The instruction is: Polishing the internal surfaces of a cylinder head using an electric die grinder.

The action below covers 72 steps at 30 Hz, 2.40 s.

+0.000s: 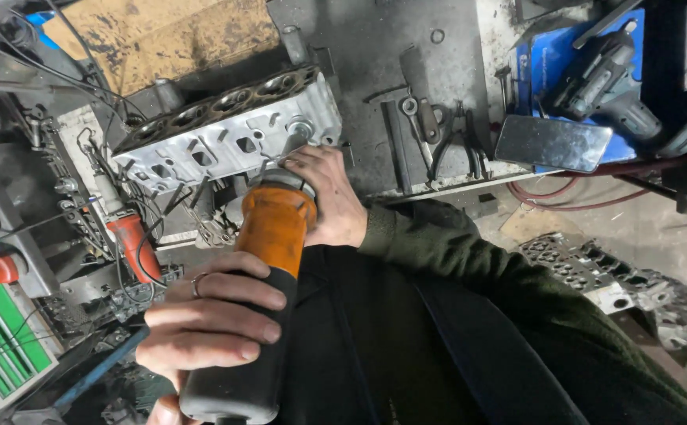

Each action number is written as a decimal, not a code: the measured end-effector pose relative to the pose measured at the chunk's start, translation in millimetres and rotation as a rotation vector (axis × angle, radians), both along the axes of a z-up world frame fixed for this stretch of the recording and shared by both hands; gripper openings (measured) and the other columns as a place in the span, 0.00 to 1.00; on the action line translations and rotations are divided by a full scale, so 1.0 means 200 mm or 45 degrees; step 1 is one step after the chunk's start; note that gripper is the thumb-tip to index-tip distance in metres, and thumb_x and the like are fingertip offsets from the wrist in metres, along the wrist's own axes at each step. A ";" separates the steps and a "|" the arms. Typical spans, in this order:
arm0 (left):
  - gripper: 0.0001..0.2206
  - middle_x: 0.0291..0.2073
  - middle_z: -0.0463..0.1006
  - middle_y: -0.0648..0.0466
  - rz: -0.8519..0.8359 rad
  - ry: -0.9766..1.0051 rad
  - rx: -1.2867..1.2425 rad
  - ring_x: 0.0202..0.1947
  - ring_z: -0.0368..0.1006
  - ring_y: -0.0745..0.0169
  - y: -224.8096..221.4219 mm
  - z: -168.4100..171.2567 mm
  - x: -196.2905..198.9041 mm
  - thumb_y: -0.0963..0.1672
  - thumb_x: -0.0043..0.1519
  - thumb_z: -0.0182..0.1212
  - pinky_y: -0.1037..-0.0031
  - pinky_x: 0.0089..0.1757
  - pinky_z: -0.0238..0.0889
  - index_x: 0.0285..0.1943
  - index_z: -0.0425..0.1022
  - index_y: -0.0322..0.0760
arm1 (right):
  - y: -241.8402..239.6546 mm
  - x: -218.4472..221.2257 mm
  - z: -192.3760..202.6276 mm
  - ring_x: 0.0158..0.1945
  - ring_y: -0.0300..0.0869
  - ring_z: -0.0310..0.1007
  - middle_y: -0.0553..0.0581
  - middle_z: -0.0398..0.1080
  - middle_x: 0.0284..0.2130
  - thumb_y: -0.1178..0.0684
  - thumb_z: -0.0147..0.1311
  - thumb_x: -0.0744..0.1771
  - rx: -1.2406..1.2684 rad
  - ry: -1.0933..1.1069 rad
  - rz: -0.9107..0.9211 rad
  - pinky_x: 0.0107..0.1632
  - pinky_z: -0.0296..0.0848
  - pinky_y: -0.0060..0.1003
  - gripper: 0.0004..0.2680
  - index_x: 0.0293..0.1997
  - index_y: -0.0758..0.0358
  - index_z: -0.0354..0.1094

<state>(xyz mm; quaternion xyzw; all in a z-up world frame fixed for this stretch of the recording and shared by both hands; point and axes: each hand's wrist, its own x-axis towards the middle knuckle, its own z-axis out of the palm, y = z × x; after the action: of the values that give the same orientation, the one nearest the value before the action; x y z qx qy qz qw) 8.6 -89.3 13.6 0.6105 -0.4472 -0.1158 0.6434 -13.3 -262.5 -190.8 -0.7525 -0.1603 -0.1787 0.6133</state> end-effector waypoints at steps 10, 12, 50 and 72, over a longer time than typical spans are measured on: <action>0.25 0.29 0.84 0.44 0.222 0.015 -0.016 0.34 0.84 0.39 -0.01 -0.03 -0.15 0.56 0.65 0.42 0.42 0.42 0.75 0.38 0.78 0.35 | 0.01 -0.08 -0.04 0.71 0.61 0.56 0.64 0.59 0.65 0.36 0.72 0.57 -0.012 -0.020 0.064 0.73 0.52 0.63 0.39 0.70 0.64 0.50; 0.25 0.30 0.84 0.43 0.159 0.015 -0.100 0.34 0.84 0.38 -0.05 -0.07 -0.13 0.56 0.64 0.43 0.44 0.42 0.75 0.39 0.78 0.33 | -0.01 -0.10 -0.05 0.70 0.61 0.57 0.64 0.59 0.65 0.38 0.73 0.58 -0.016 -0.042 0.010 0.73 0.53 0.63 0.39 0.70 0.64 0.49; 0.27 0.28 0.84 0.42 0.181 -0.004 -0.346 0.32 0.84 0.41 -0.23 -0.08 -0.18 0.54 0.63 0.42 0.51 0.39 0.78 0.35 0.81 0.28 | -0.05 -0.29 -0.19 0.68 0.58 0.60 0.65 0.63 0.62 0.46 0.74 0.57 0.143 0.063 -0.022 0.72 0.60 0.55 0.36 0.68 0.63 0.54; 0.26 0.27 0.82 0.41 0.358 0.004 -0.468 0.29 0.83 0.42 -0.03 -0.11 -0.21 0.53 0.61 0.43 0.53 0.34 0.78 0.37 0.80 0.26 | 0.14 -0.21 -0.10 0.67 0.60 0.61 0.65 0.64 0.62 0.49 0.74 0.58 0.040 -0.008 0.080 0.70 0.61 0.56 0.36 0.69 0.64 0.51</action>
<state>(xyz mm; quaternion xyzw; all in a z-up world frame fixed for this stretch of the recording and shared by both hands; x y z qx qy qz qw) -34.3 -95.4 -7.9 0.5391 -0.3703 0.0575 0.7543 -54.4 -235.2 -210.9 -0.7367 -0.1829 -0.1644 0.6299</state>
